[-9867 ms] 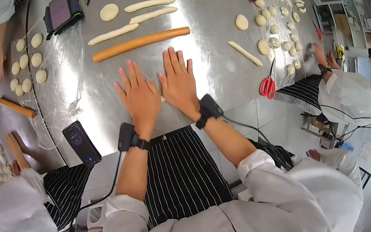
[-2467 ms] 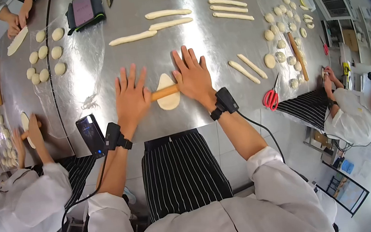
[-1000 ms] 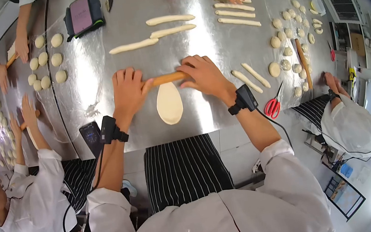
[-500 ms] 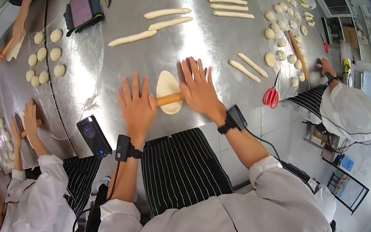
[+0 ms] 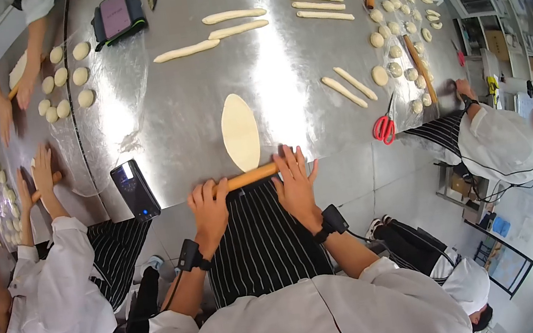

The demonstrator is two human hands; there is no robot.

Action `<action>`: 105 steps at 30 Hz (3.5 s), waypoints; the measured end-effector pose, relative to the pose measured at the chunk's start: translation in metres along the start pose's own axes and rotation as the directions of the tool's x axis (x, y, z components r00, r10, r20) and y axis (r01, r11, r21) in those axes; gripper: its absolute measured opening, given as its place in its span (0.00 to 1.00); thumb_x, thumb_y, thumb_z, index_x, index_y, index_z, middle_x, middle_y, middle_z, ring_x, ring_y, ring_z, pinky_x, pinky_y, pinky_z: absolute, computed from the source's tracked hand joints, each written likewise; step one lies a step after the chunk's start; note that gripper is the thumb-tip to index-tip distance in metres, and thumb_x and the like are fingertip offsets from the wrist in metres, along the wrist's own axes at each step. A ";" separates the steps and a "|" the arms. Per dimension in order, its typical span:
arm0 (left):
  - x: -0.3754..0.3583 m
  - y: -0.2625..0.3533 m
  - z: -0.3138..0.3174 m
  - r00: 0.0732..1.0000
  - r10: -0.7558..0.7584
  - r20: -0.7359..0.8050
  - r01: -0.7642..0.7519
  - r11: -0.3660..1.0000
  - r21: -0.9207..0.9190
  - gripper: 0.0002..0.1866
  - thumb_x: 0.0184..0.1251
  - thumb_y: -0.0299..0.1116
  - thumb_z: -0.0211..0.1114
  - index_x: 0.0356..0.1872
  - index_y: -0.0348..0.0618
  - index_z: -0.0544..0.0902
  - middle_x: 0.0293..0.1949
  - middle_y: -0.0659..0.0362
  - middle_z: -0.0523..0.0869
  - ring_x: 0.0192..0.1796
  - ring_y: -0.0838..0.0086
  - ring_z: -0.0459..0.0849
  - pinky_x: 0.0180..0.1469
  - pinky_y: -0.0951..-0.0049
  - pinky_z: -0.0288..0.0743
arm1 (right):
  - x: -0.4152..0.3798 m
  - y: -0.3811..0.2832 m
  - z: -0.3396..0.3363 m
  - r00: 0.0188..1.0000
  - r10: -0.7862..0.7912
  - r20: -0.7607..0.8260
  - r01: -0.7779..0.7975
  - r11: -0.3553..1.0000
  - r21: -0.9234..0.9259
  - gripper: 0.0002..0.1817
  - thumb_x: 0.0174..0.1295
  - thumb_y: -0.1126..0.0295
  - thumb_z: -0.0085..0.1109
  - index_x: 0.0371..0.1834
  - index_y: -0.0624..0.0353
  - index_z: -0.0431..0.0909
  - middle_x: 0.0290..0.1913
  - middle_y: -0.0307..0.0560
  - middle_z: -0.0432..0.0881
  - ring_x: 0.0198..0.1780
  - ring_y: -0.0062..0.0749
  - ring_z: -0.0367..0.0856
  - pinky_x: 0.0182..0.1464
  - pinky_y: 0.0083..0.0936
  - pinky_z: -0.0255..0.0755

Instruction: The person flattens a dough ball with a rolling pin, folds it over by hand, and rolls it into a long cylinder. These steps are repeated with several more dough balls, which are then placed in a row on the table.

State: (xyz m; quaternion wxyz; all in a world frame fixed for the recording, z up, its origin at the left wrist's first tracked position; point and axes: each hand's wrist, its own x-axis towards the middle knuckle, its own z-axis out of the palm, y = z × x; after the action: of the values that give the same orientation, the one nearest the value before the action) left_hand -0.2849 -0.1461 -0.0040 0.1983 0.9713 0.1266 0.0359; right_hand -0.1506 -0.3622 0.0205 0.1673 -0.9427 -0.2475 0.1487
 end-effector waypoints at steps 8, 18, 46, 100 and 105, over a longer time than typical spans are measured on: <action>0.130 0.015 -0.053 0.983 0.110 -0.148 -0.133 0.978 -0.160 0.24 0.76 0.28 0.65 0.71 0.52 0.86 0.63 0.57 0.82 0.69 0.56 0.74 0.73 0.43 0.65 | 0.115 0.034 -0.097 0.936 -0.330 -0.123 0.323 0.944 -0.072 0.15 0.66 0.63 0.75 0.54 0.50 0.88 0.39 0.35 0.86 0.45 0.38 0.85 0.58 0.40 0.72; 0.227 -0.015 0.024 0.936 -0.246 -0.253 0.179 0.948 -0.263 0.34 0.84 0.41 0.62 0.86 0.45 0.69 0.90 0.46 0.57 0.88 0.34 0.52 0.84 0.26 0.43 | 0.285 0.064 -0.082 0.900 -0.330 -0.284 0.248 0.925 -0.287 0.24 0.70 0.62 0.74 0.69 0.45 0.85 0.68 0.46 0.81 0.72 0.48 0.76 0.78 0.63 0.56; 0.153 0.020 -0.081 0.971 0.016 0.239 0.155 0.718 -0.679 0.07 0.83 0.27 0.66 0.54 0.36 0.84 0.40 0.52 0.91 0.41 0.58 0.92 0.45 0.62 0.85 | 0.115 -0.018 -0.034 0.949 -0.310 0.064 0.184 0.704 0.686 0.15 0.71 0.68 0.74 0.55 0.62 0.83 0.54 0.56 0.87 0.54 0.55 0.84 0.60 0.44 0.77; 0.083 0.006 -0.002 0.987 -0.156 0.028 0.159 0.975 -0.155 0.38 0.77 0.36 0.60 0.87 0.42 0.67 0.89 0.53 0.64 0.90 0.36 0.51 0.87 0.28 0.40 | 0.072 -0.043 0.032 0.984 -0.168 -0.052 0.168 0.986 -0.005 0.38 0.83 0.55 0.53 0.91 0.59 0.58 0.93 0.50 0.57 0.92 0.62 0.50 0.86 0.71 0.42; 0.076 0.000 -0.002 0.989 -0.142 0.042 0.146 0.985 -0.090 0.38 0.75 0.36 0.63 0.86 0.41 0.69 0.88 0.55 0.66 0.90 0.38 0.54 0.86 0.28 0.45 | 0.073 -0.034 0.025 0.985 -0.172 0.004 0.171 0.981 -0.093 0.39 0.83 0.56 0.53 0.92 0.60 0.57 0.92 0.50 0.57 0.91 0.63 0.51 0.86 0.73 0.41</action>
State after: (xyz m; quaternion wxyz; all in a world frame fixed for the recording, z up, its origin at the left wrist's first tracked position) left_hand -0.2118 -0.1253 -0.0005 0.2475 0.9498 0.1911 0.0103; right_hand -0.1126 -0.2902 -0.0028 0.1360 -0.9249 -0.3341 0.1203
